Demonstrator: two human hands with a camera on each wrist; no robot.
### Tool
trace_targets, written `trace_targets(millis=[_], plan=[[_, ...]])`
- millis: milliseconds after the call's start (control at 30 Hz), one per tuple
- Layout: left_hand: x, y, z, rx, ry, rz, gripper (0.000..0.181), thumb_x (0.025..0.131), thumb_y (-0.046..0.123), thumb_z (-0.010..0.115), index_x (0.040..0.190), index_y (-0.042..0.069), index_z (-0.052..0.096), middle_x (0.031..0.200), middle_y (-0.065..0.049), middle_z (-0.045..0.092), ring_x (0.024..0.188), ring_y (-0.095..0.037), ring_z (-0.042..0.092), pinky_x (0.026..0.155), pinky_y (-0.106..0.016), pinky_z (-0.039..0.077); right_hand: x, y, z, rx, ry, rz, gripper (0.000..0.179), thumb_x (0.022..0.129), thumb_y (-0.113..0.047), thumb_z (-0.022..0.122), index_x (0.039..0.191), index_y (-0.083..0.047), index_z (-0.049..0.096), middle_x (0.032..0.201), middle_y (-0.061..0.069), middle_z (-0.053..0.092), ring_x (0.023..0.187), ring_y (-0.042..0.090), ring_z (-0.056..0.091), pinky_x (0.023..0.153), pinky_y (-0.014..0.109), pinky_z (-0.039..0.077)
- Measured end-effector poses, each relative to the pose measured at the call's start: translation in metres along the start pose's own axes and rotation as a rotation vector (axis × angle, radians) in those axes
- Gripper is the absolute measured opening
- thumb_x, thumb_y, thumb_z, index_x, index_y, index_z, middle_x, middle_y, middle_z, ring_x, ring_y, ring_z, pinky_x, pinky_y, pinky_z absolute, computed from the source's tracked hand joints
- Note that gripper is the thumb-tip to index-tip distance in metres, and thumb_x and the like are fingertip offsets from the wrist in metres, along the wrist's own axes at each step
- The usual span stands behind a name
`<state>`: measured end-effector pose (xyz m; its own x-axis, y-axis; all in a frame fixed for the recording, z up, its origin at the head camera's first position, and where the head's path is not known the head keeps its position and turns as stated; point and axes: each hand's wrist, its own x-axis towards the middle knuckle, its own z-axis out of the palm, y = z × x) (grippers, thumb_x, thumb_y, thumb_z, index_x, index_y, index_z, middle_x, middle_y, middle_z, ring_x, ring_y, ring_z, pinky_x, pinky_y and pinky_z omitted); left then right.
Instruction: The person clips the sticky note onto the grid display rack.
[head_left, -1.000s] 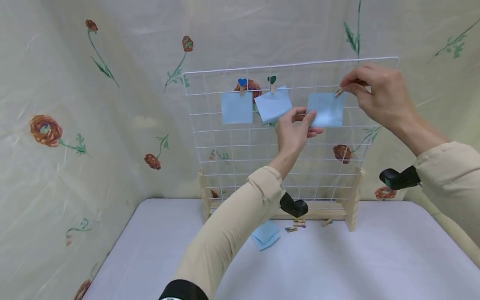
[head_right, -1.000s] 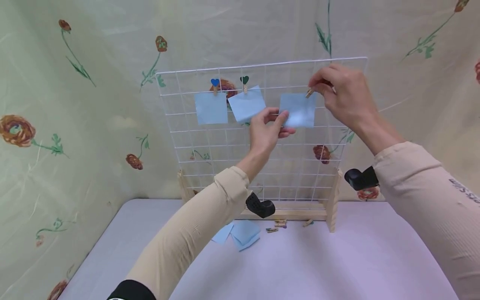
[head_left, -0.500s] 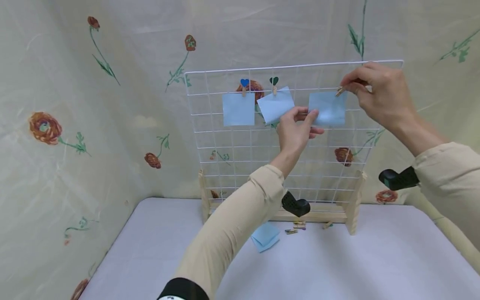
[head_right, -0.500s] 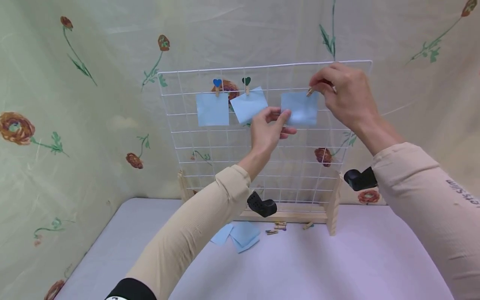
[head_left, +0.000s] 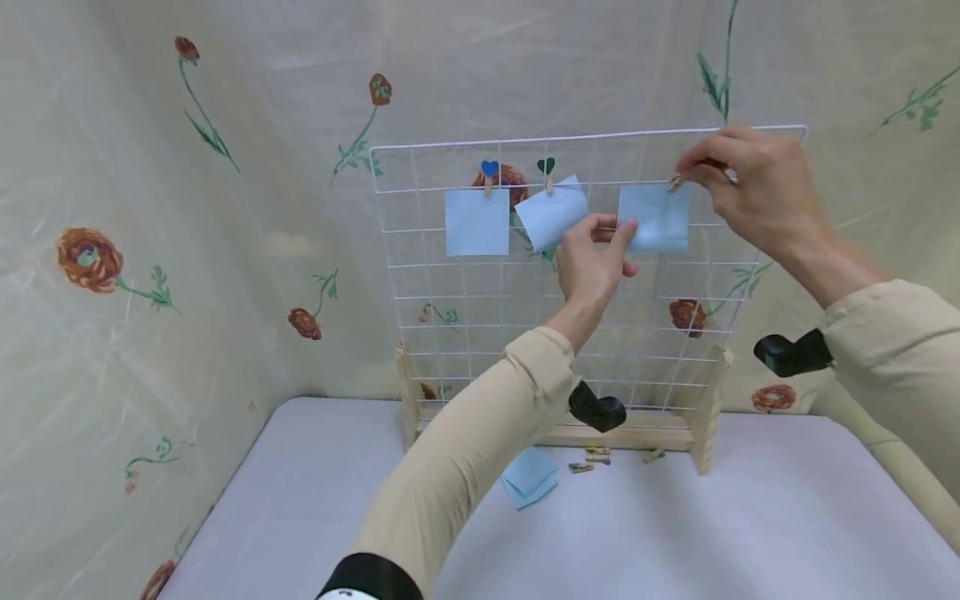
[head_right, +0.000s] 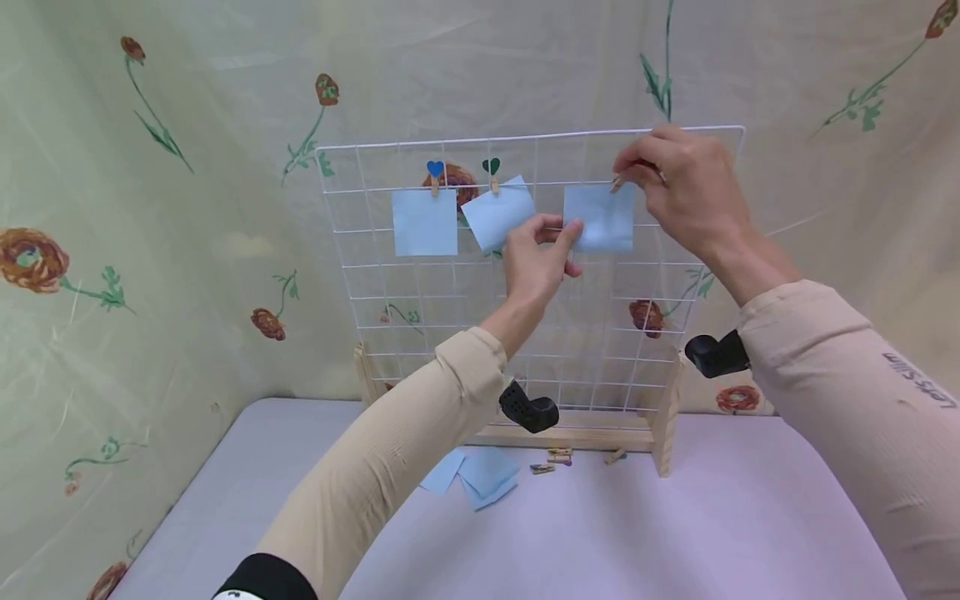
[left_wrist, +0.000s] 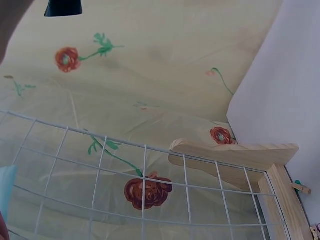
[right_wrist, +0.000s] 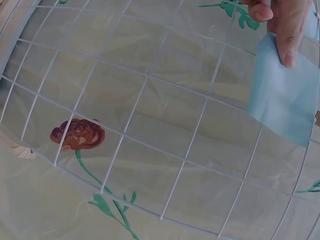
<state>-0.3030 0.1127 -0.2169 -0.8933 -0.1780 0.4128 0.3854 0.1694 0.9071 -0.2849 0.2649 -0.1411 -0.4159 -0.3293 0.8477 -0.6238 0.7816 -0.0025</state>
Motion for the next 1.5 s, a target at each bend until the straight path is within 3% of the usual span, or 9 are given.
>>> trace_targets(millis=[300, 533, 667, 833, 1000, 1100, 1233, 1400, 1500], plan=[[0.002, 0.003, 0.002, 0.023, 0.027, -0.055, 0.017, 0.086, 0.035, 0.068, 0.094, 0.02, 0.069, 0.078, 0.01, 0.068, 0.042, -0.005, 0.058, 0.045, -0.02, 0.045, 0.008, 0.001, 0.004, 0.006, 0.012, -0.04, 0.007, 0.086, -0.001, 0.064, 0.089, 0.0, 0.071, 0.086, 0.015, 0.07, 0.077, -0.024, 0.035, 0.064, 0.011, 0.033], [0.002, 0.005, 0.003, 0.018, 0.035, -0.065, 0.017, 0.086, 0.035, 0.067, 0.094, 0.02, 0.069, 0.076, 0.009, 0.068, 0.042, -0.005, 0.057, 0.044, -0.02, 0.046, 0.014, 0.001, 0.006, -0.012, -0.036, -0.063, 0.008, 0.086, 0.0, 0.065, 0.089, -0.002, 0.072, 0.089, 0.014, 0.072, 0.075, -0.01, 0.044, 0.062, 0.011, 0.033], [0.0, 0.005, 0.005, 0.023, 0.042, -0.06, 0.017, 0.086, 0.034, 0.068, 0.093, 0.019, 0.07, 0.076, 0.008, 0.068, 0.042, -0.005, 0.056, 0.044, -0.02, 0.046, 0.016, 0.003, 0.008, -0.013, -0.061, -0.077, 0.007, 0.084, 0.0, 0.066, 0.088, -0.003, 0.072, 0.087, 0.013, 0.072, 0.074, -0.015, 0.041, 0.061, 0.009, 0.032], [0.0, 0.005, 0.005, 0.025, 0.049, -0.054, 0.017, 0.086, 0.033, 0.068, 0.093, 0.018, 0.07, 0.075, 0.008, 0.068, 0.04, -0.004, 0.056, 0.043, -0.02, 0.046, 0.019, 0.004, 0.009, -0.019, -0.084, -0.084, 0.007, 0.083, 0.001, 0.067, 0.087, -0.003, 0.072, 0.086, 0.013, 0.072, 0.073, 0.0, 0.051, 0.062, 0.009, 0.034], [0.002, 0.003, 0.004, 0.011, 0.044, -0.043, 0.017, 0.086, 0.033, 0.067, 0.094, 0.018, 0.07, 0.074, 0.008, 0.068, 0.04, -0.005, 0.055, 0.042, -0.02, 0.044, 0.023, 0.003, 0.009, -0.017, -0.092, -0.069, 0.007, 0.083, 0.0, 0.068, 0.087, -0.003, 0.073, 0.087, 0.014, 0.073, 0.075, -0.016, 0.045, 0.063, 0.007, 0.034], [0.0, 0.002, 0.004, -0.022, 0.023, -0.043, 0.019, 0.087, 0.036, 0.067, 0.093, 0.018, 0.069, 0.075, 0.009, 0.066, 0.041, -0.005, 0.056, 0.042, -0.02, 0.045, 0.023, 0.0, 0.007, -0.013, -0.092, -0.037, 0.009, 0.083, 0.0, 0.068, 0.089, -0.004, 0.073, 0.089, 0.014, 0.073, 0.076, -0.01, 0.054, 0.066, 0.003, 0.032], [-0.003, -0.002, 0.002, -0.058, -0.014, -0.026, 0.028, 0.086, 0.045, 0.065, 0.09, 0.018, 0.069, 0.074, 0.01, 0.065, 0.042, -0.006, 0.058, 0.044, -0.021, 0.045, 0.021, -0.003, 0.007, -0.02, -0.101, -0.026, 0.013, 0.085, 0.001, 0.065, 0.095, -0.003, 0.073, 0.093, 0.016, 0.073, 0.078, 0.027, 0.067, 0.069, 0.01, 0.038], [-0.009, -0.011, -0.003, -0.073, -0.116, -0.016, 0.033, 0.085, 0.05, 0.064, 0.094, 0.018, 0.069, 0.082, 0.009, 0.068, 0.046, -0.008, 0.062, 0.046, -0.022, 0.047, 0.015, -0.005, 0.007, 0.003, -0.134, -0.036, 0.024, 0.085, 0.006, 0.061, 0.107, -0.001, 0.069, 0.101, 0.019, 0.071, 0.082, 0.033, 0.067, 0.071, 0.039, 0.053], [-0.014, -0.019, -0.008, -0.08, -0.211, -0.048, 0.034, 0.086, 0.048, 0.064, 0.103, 0.019, 0.067, 0.091, 0.008, 0.068, 0.053, -0.013, 0.066, 0.048, -0.024, 0.05, 0.008, -0.007, 0.009, 0.056, -0.122, -0.038, 0.029, 0.085, 0.008, 0.06, 0.113, 0.0, 0.066, 0.107, 0.018, 0.069, 0.09, 0.032, 0.067, 0.078, 0.027, 0.054]])
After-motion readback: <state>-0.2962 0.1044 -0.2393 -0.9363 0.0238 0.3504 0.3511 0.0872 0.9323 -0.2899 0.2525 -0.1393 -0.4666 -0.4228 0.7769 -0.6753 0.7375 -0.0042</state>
